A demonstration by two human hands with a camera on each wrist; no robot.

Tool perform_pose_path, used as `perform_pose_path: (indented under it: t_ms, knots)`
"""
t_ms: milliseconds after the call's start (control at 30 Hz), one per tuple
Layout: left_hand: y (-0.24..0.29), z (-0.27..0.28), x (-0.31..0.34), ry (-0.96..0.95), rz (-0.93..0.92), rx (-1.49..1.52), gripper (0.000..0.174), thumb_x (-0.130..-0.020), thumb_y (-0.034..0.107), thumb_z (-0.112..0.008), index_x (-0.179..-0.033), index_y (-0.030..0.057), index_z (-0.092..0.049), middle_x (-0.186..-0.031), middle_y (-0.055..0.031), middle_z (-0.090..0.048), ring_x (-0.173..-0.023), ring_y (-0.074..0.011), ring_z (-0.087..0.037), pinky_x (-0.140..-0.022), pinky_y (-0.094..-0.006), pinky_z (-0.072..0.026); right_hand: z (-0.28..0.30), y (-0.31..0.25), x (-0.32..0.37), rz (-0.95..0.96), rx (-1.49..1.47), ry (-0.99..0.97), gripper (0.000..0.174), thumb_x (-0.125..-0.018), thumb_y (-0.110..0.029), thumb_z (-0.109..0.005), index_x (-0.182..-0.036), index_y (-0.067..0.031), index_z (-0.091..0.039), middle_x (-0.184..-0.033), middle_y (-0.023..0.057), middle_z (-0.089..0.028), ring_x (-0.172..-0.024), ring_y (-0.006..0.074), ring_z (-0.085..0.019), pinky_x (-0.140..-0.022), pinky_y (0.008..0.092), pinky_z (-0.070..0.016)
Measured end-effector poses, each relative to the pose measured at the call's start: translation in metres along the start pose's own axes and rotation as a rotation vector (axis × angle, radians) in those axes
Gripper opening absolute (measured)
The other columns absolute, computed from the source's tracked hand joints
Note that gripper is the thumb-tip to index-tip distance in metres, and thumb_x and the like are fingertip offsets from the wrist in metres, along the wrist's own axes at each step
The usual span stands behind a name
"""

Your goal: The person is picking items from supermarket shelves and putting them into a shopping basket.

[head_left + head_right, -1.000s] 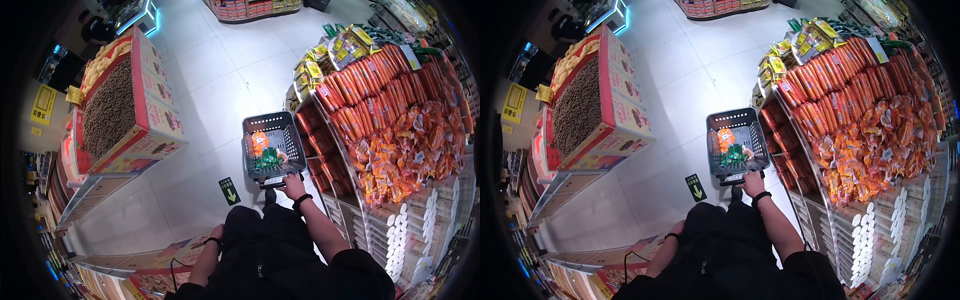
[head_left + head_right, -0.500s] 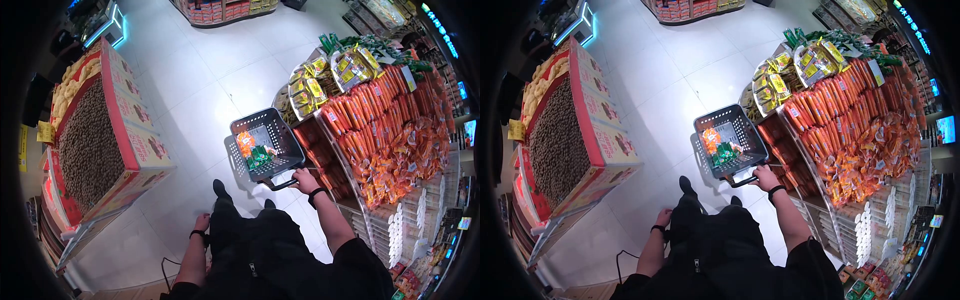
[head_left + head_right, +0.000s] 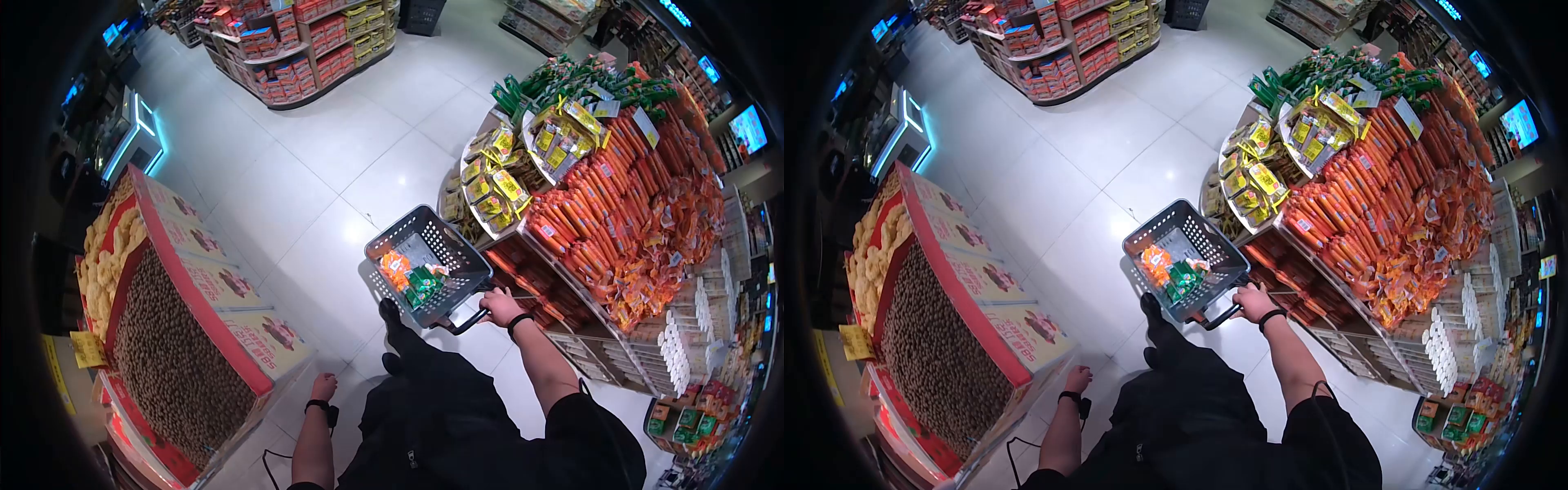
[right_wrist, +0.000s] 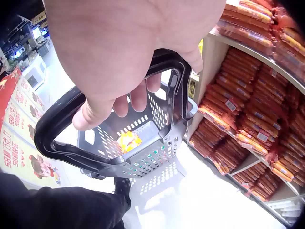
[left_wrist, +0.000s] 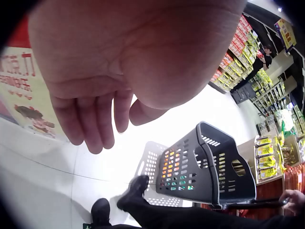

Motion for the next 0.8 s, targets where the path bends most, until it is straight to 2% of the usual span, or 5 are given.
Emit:
perform_pose_path:
  t_ms: [167,533,667,767,800]
  knots:
    - [0.127,-0.013,-0.044,-0.078,-0.257,-0.404,0.038,-0.104,0.024,-0.062,-0.132,-0.0008,-0.069,-0.11,-0.0172,-0.079,-0.095,-0.0242,-0.077,-0.089,-0.0392,-0.0613,0.021,-0.027,-0.047,0.037,-0.038,0.087,0.045,-0.082,-0.054,-0.084,-0.104,-0.0165,-0.073,-0.105,0.0007,-0.068,-0.117,0.0308,-0.062,-0.117,0.0836,-0.031]
    - [0.376,-0.031,-0.093,-0.352,-0.432,-0.524,0.041,-0.109,0.031,-0.062,-0.134,-0.0015,-0.065,-0.107,-0.0152,-0.076,-0.101,-0.0261,-0.073,-0.095,-0.0393,-0.057,0.054,-0.085,-0.144,-0.068,-0.086,0.153,0.049,-0.081,-0.059,-0.082,-0.108,-0.0181,-0.076,-0.104,-0.0005,-0.068,-0.122,0.0262,-0.062,-0.118,0.0838,-0.03]
    - [0.451,-0.058,-0.078,-0.556,-0.463,-0.517,0.051,-0.11,0.035,-0.064,-0.144,-0.003,-0.057,-0.117,-0.0178,-0.075,-0.111,-0.0279,-0.072,-0.103,-0.0401,-0.0553,0.045,-0.131,-0.198,-0.071,-0.056,0.066,0.032,-0.087,-0.03,-0.078,-0.116,-0.0166,-0.075,-0.11,0.0021,-0.072,-0.12,0.0252,-0.067,-0.123,0.0816,-0.0236]
    - [0.456,-0.078,-0.115,-0.549,-0.638,-0.62,0.062,-0.111,0.037,-0.062,-0.152,-0.005,-0.046,-0.141,-0.0298,-0.062,-0.131,-0.0393,-0.063,-0.113,-0.0465,-0.0503,0.055,-0.172,-0.244,-0.042,-0.091,0.222,0.053,-0.082,-0.058,-0.083,-0.11,-0.0126,-0.083,-0.115,0.0086,-0.078,-0.124,0.0327,-0.07,-0.118,0.076,-0.0323]
    - [0.45,-0.067,-0.129,-0.366,-0.57,-0.731,0.08,-0.11,0.046,-0.059,-0.163,-0.0058,-0.029,-0.159,-0.0478,-0.037,-0.146,-0.0599,-0.046,-0.122,-0.0588,-0.0411,0.059,-0.183,-0.257,-0.03,-0.167,0.362,0.055,-0.081,-0.058,-0.083,-0.112,-0.0117,-0.084,-0.127,0.0118,-0.077,-0.13,0.0363,-0.067,-0.116,0.0723,-0.0364]
Point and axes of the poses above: each hand's wrist, its own x-axis away from the middle knuckle, its own z-axis out of the back of the hand, y = z × x, the point moved 10 cm from there along -x, towards the middle knuckle
